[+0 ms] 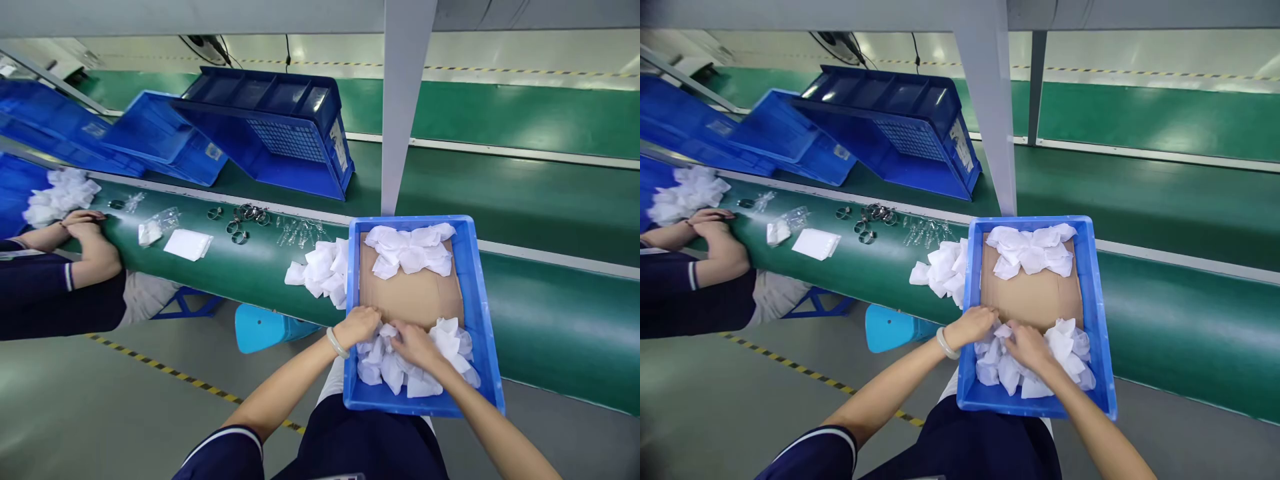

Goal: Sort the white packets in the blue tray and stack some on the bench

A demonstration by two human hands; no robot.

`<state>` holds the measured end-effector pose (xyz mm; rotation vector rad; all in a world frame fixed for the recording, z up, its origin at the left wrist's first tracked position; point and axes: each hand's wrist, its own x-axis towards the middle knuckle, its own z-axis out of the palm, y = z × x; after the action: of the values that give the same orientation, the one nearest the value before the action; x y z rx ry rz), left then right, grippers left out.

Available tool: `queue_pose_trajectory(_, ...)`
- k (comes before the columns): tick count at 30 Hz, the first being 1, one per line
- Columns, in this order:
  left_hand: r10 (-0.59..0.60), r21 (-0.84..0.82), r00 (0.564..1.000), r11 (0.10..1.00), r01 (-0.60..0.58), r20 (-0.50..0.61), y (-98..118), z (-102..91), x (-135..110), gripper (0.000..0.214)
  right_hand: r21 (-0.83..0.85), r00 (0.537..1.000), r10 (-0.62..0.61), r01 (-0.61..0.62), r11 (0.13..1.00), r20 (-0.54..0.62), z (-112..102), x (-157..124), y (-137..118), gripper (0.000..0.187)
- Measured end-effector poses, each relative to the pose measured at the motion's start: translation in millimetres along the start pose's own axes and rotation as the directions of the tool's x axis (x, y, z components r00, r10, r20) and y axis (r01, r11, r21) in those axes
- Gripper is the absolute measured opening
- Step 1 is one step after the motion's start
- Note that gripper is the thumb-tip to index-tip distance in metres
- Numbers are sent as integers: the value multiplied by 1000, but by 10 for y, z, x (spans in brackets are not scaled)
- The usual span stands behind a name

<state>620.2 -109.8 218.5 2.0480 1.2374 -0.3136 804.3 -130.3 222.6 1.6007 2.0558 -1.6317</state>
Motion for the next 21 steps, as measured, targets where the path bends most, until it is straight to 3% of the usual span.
queue_pose_trajectory(4, -16, -44, 997, 999, 13, -75, -114, -432, 40, 23, 252, 998, -57, 48, 967, 26, -392, 62, 185, 17)
queue_pose_trajectory(7, -7, -118, 987, 993, -12, -158, -155, -742, 65, 22, 421, 997, -77, 64, 905, 13, -518, 65, 175, 19)
queue_pose_trajectory(10, -17, -177, 980, 984, -19, -197, -179, -935, 82, 16, 544, 997, -70, 70, 836, -21, -627, 75, 139, 20)
queue_pose_trajectory(12, -66, -229, 963, 974, 4, -263, -188, -989, 91, 18, 608, 993, -39, 99, 788, -112, -745, 103, 148, 24)
queue_pose_trajectory(13, -120, -285, 932, 958, 19, -342, -186, -989, 94, 20, 637, 984, -15, 128, 760, -178, -805, 122, 164, 28)
queue_pose_trajectory(15, -276, -419, 803, 907, 36, -529, -159, -915, 87, 29, 661, 927, 64, 215, 719, -371, -880, 159, 207, 35)
queue_pose_trajectory(16, -343, -465, 734, 884, 42, -586, -129, -833, 73, 34, 619, 886, 99, 232, 750, -452, -875, 172, 230, 39)
queue_pose_trajectory(17, -373, -478, 709, 877, 58, -599, -86, -719, 51, 38, 543, 859, 111, 211, 813, -500, -834, 179, 248, 42)
queue_pose_trajectory(18, -363, -454, 736, 887, 85, -571, -33, -575, 23, 39, 441, 855, 101, 159, 883, -509, -757, 179, 262, 43)
queue_pose_trajectory(19, -333, -412, 792, 904, 113, -513, 29, -407, -10, 38, 323, 877, 78, 91, 942, -475, -649, 175, 270, 42)
queue_pose_trajectory(20, -288, -360, 856, 924, 131, -429, 96, -227, -46, 35, 205, 914, 56, 30, 978, -402, -518, 169, 272, 38)
queue_pose_trajectory(21, -259, -331, 894, 934, 135, -366, 163, -46, -81, 31, 110, 950, 45, -11, 994, -309, -378, 164, 269, 32)
